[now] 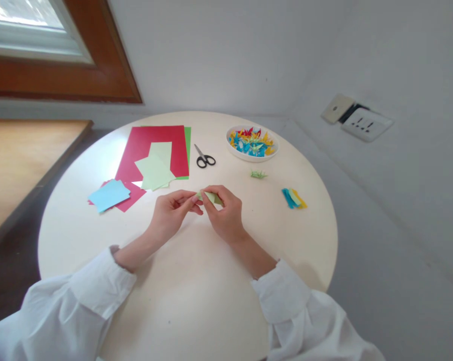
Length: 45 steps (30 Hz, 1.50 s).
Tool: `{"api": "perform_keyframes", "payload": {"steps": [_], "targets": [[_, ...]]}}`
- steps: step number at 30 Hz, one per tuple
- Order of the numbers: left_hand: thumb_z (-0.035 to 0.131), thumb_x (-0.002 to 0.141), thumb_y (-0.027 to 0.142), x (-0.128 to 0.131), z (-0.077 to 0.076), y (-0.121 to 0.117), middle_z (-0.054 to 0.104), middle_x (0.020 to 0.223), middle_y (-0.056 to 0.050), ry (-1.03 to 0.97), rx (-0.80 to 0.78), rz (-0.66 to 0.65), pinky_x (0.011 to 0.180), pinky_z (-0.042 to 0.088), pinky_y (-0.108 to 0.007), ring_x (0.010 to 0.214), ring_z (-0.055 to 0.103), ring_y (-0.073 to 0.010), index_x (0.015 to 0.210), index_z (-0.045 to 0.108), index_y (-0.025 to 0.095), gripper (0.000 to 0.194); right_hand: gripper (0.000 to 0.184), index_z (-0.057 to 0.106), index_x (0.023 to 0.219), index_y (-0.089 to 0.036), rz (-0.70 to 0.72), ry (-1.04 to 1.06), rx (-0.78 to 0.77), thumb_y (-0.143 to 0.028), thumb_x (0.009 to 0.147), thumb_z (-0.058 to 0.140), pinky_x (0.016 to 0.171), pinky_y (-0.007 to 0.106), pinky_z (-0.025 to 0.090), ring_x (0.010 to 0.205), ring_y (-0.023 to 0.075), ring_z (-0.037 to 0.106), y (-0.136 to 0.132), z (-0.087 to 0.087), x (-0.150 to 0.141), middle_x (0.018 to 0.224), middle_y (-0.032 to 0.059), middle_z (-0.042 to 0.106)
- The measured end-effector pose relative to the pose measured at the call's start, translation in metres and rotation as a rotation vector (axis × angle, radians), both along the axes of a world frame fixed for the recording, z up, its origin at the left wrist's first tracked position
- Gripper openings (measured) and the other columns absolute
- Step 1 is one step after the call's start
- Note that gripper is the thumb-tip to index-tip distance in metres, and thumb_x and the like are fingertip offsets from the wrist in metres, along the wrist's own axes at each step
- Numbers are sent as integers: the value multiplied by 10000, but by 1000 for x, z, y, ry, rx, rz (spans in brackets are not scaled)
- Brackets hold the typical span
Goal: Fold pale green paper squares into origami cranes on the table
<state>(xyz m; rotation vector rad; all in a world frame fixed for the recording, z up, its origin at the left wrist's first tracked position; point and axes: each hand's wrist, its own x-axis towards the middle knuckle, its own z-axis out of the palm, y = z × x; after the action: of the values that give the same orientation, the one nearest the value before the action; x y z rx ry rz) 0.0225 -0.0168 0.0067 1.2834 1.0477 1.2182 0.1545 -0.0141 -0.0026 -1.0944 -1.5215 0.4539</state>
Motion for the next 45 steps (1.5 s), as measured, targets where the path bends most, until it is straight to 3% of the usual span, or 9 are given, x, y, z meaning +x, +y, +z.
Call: {"api": "perform_keyframes", "payload": {"steps": [18,30,35,38,45], "targets": [[633,735,361,0,9,-4,665,605,-33,47,-7,30,556,500,-263,567,647,-159,692,627,144,222,81,636,800,-201,25,32,-13,-275,779,612,655,275,546,698,140,651,-1,0,-1,806,26,708],[606,754,333,-1,12,-7,667,604,-32,89,17,83,545,474,-241,550,630,-140,678,605,148,200,103,624,836,-204,57,125,-46,-285,772,632,765,306,535,835,164,662,1,-7,0,858,36,690],[620,738,321,-3,5,-1,656,639,-26,153,93,91,518,450,-230,554,578,-125,729,661,153,173,103,626,801,-203,66,98,-46,-300,768,632,676,272,525,726,144,642,4,-9,1,779,18,680],[615,745,314,-4,-3,3,683,755,-42,156,158,90,603,474,-241,662,596,-139,790,695,165,175,104,635,787,-202,66,52,-44,-305,773,626,640,257,516,685,133,627,5,-8,2,760,14,682],[592,752,286,-3,-3,2,682,697,-38,161,139,118,588,483,-239,616,608,-136,751,687,156,161,109,636,851,-204,97,-1,-1,-295,803,600,783,308,532,876,170,653,2,-5,1,908,58,690]]}}
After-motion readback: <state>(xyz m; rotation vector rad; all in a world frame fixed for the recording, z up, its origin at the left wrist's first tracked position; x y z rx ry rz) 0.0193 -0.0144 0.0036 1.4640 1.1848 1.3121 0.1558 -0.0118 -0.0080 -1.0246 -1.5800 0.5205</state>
